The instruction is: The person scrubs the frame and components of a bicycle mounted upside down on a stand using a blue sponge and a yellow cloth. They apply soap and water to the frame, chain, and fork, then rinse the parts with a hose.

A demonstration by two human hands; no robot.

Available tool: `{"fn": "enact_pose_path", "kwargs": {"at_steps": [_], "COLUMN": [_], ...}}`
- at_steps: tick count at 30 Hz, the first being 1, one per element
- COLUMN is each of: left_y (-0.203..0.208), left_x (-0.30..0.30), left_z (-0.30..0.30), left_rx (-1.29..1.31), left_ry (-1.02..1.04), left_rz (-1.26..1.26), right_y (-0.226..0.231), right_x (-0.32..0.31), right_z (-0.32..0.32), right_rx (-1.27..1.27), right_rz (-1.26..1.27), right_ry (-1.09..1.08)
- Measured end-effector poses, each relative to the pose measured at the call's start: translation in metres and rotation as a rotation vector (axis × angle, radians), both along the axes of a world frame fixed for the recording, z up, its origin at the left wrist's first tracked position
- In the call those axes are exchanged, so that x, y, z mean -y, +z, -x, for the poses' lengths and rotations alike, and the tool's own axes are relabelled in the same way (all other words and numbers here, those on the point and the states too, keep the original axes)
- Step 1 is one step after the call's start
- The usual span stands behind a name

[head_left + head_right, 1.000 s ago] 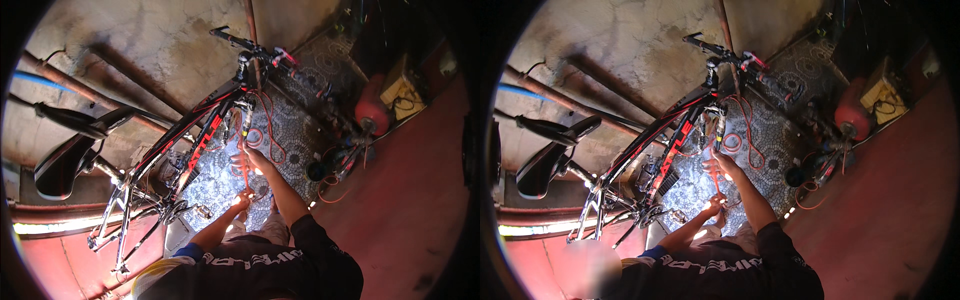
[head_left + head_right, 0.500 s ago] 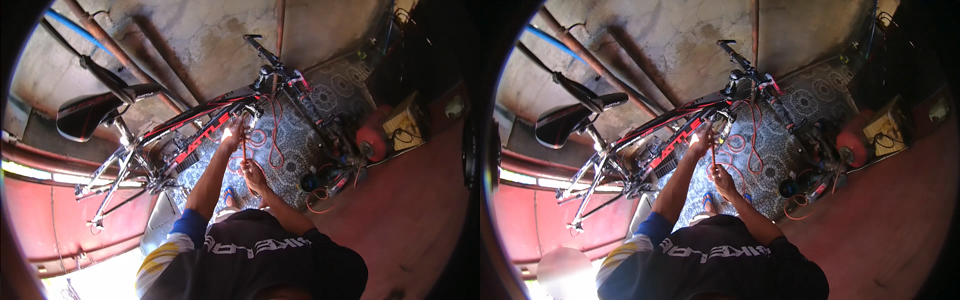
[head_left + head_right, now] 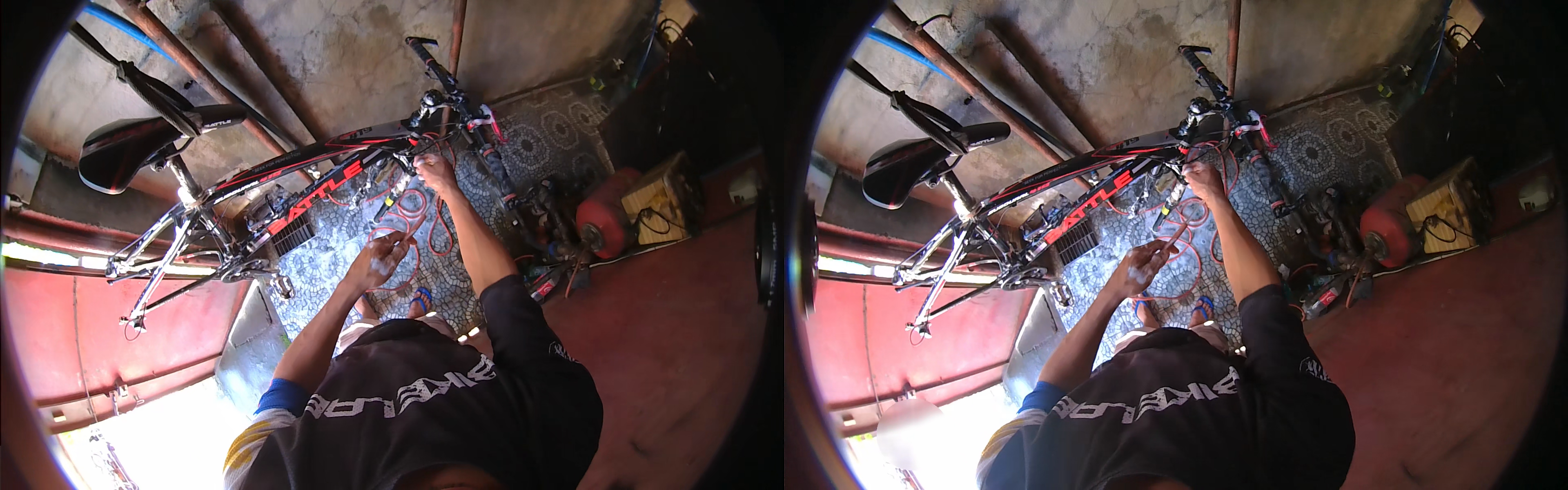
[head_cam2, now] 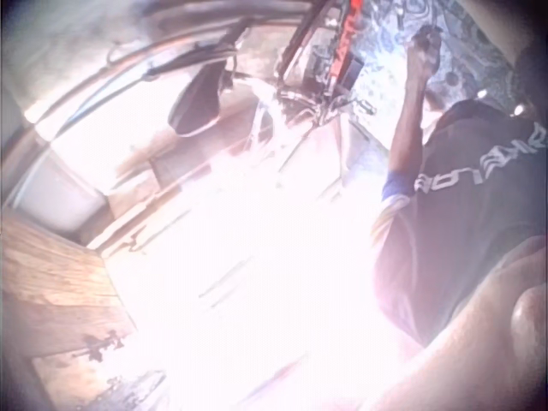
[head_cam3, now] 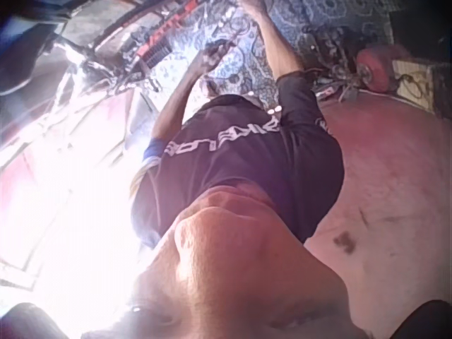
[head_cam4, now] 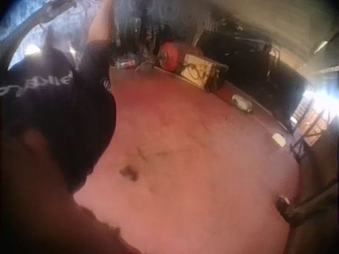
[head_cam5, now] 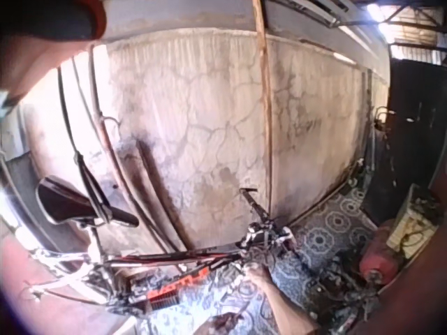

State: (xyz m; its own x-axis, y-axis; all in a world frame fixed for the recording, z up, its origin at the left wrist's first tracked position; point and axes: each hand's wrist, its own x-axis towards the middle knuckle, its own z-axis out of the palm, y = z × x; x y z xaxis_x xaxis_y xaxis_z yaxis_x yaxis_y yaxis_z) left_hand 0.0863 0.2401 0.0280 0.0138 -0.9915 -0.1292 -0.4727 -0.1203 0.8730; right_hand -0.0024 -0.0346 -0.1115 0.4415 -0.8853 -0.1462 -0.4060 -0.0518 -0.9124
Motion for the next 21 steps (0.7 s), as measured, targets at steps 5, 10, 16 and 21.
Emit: {"fn": "enact_pose_path", "kwargs": {"at_steps": [5,10,16,21], "left_y": [0.012,-0.021,-0.029,-0.061], "left_x": [-0.011,0.007,0.003,-0.004], "left_z": [-0.005,-0.031,-0.037,-0.059], "left_rx": [0.061,0.124,0.102,0.069], "left_ry": [-0.029,0.164,0.092,0.210], "left_rz": [0.056,-0.147,-0.039,0.011], "right_y": [0.015,0.011,-0.012,-0.003], "right_x": [-0.019,-0.026,-0.029,-0.061], "right_z": [-0.010,-0.018,-0.025,-0.044], "right_rx": [-0.660,-0.662,-0.444,-0.056], "right_rz": [0.360,0.346,0.194,-0.333], "right_ry": [0.268,0.306,0.249,0.106]}}
